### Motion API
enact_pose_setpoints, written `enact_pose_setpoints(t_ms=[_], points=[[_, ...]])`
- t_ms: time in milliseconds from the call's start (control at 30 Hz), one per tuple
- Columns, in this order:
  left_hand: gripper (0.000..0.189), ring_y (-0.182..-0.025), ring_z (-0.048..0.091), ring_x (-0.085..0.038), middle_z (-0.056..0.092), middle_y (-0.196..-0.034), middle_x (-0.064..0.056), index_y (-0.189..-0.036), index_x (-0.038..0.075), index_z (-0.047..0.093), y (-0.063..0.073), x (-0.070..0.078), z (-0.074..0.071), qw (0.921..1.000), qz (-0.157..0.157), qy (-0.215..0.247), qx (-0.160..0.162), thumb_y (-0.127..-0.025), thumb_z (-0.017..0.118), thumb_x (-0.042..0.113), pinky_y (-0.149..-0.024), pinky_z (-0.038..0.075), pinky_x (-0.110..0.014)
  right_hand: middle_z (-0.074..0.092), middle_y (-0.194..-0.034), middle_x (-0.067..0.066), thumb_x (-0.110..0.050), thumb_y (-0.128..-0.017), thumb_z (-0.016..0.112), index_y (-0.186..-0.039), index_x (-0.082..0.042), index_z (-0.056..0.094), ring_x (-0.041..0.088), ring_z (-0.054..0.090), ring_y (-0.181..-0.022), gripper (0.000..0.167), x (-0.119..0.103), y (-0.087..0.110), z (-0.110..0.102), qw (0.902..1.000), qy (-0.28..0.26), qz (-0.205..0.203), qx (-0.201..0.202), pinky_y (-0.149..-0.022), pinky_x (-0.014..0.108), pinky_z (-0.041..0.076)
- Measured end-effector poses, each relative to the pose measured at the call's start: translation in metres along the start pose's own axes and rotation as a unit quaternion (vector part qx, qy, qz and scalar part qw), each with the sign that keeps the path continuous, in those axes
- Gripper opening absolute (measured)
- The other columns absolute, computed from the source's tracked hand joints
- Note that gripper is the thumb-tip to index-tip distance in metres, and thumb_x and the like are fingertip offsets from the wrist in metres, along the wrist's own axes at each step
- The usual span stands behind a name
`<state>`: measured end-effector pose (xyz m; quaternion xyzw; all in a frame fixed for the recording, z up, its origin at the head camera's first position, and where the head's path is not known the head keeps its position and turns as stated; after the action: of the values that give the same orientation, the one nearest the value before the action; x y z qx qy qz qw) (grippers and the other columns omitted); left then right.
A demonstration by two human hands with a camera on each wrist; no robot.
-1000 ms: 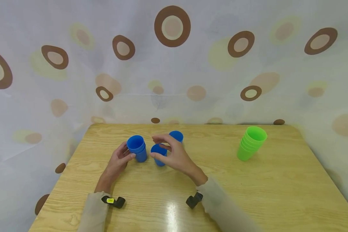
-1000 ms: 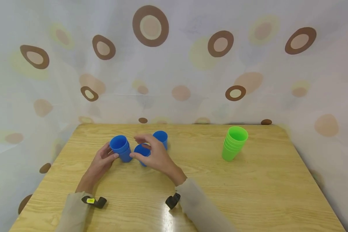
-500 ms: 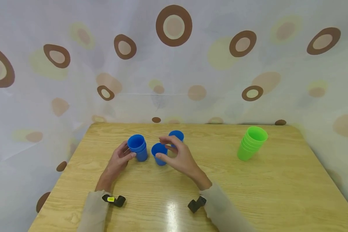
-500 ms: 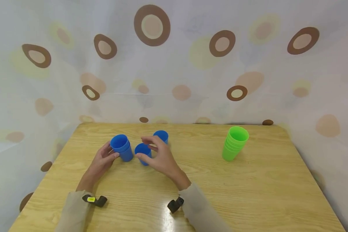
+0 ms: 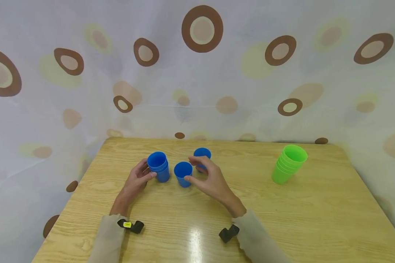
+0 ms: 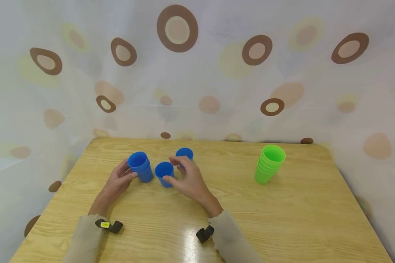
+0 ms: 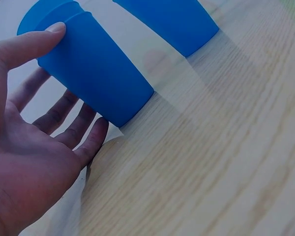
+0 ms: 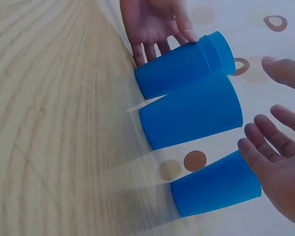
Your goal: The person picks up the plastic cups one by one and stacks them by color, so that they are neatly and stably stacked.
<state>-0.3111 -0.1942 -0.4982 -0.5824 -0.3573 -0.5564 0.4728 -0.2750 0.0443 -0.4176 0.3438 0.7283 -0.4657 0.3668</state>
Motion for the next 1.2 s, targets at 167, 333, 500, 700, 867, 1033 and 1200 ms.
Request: enact_pose_setpoints(t_ms=[167, 333, 500, 700, 867, 1033, 1200], points=[[0.057, -0.135, 0.049, -0.014, 0.050, -0.145, -0.001, -0.152, 0.002, 0.040, 0.000, 0.001, 0.000, 0.9999, 0.012, 0.000, -0.005, -0.100, 0.062, 0.000, -0.108, 0.045, -0.025, 0.061, -0.133, 0.017, -0.007, -0.086, 0.084, -0.138, -0.001, 0.058, 0.034, 0.059, -0.126, 0.058, 0.004, 0.002, 0.001, 0.9999, 0.013, -0.005, 0.002, -0.103, 0.053, 0.050], [0.057, -0.134, 0.050, -0.011, 0.051, -0.144, 0.002, -0.153, 0.001, 0.039, -0.001, 0.001, 0.001, 0.9997, 0.021, 0.002, -0.008, -0.100, 0.061, -0.002, -0.108, 0.045, -0.025, 0.061, -0.132, 0.014, -0.009, -0.085, 0.086, -0.138, -0.001, 0.058, 0.036, 0.060, -0.125, 0.061, 0.008, 0.003, 0.002, 0.9994, 0.034, -0.004, 0.004, -0.102, 0.054, 0.051], [0.058, -0.133, 0.051, -0.011, 0.051, -0.144, 0.001, -0.153, -0.001, 0.038, -0.001, 0.001, 0.002, 0.9997, 0.021, 0.001, -0.009, -0.100, 0.061, -0.001, -0.107, 0.046, -0.024, 0.062, -0.132, 0.018, -0.011, -0.085, 0.086, -0.137, 0.002, 0.057, 0.037, 0.060, -0.124, 0.061, 0.014, 0.005, 0.004, 0.9986, 0.052, 0.005, 0.001, -0.102, 0.056, 0.050], [0.060, -0.133, 0.051, -0.012, 0.050, -0.145, 0.000, -0.154, -0.002, 0.036, -0.001, 0.001, 0.001, 0.9998, 0.019, 0.009, -0.006, -0.100, 0.061, -0.002, -0.107, 0.047, -0.025, 0.063, -0.133, 0.018, -0.013, -0.087, 0.084, -0.140, 0.003, 0.055, 0.034, 0.060, -0.125, 0.062, 0.019, 0.004, 0.007, 0.9978, 0.060, 0.029, -0.006, -0.104, 0.051, 0.050], [0.060, -0.134, 0.050, -0.013, 0.049, -0.146, -0.001, -0.154, -0.001, 0.036, 0.000, 0.001, 0.001, 0.9998, 0.013, 0.011, -0.006, -0.100, 0.062, 0.000, -0.107, 0.046, -0.026, 0.062, -0.136, 0.018, -0.014, -0.088, 0.083, -0.140, 0.004, 0.055, 0.032, 0.060, -0.127, 0.062, 0.023, 0.004, 0.010, 0.9971, 0.057, 0.048, -0.010, -0.104, 0.047, 0.051], [0.061, -0.136, 0.048, -0.015, 0.048, -0.148, -0.002, -0.155, 0.001, 0.036, 0.000, 0.000, 0.001, 0.9998, 0.011, 0.013, -0.009, -0.100, 0.062, 0.000, -0.108, 0.046, -0.026, 0.061, -0.139, 0.018, -0.014, -0.088, 0.084, -0.140, 0.006, 0.054, 0.031, 0.060, -0.128, 0.063, 0.028, 0.002, 0.015, 0.9966, 0.051, 0.062, -0.019, -0.104, 0.045, 0.051], [0.061, -0.135, 0.049, -0.014, 0.048, -0.147, -0.002, -0.155, 0.002, 0.036, 0.000, 0.000, 0.001, 0.9999, 0.010, 0.007, -0.007, -0.100, 0.062, 0.000, -0.107, 0.046, -0.026, 0.060, -0.141, 0.017, -0.016, -0.089, 0.083, -0.141, 0.003, 0.054, 0.032, 0.059, -0.129, 0.063, 0.032, 0.002, 0.019, 0.9958, 0.049, 0.073, -0.025, -0.103, 0.044, 0.052]])
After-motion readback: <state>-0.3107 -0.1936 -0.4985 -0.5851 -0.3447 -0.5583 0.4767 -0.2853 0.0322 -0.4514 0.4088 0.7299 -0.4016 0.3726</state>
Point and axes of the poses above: each hand's wrist, its own y-axis away from the middle knuckle, its own z-axis out of the palm, x = y × z, the point moved 10 cm from there along -y, towards the middle knuckle
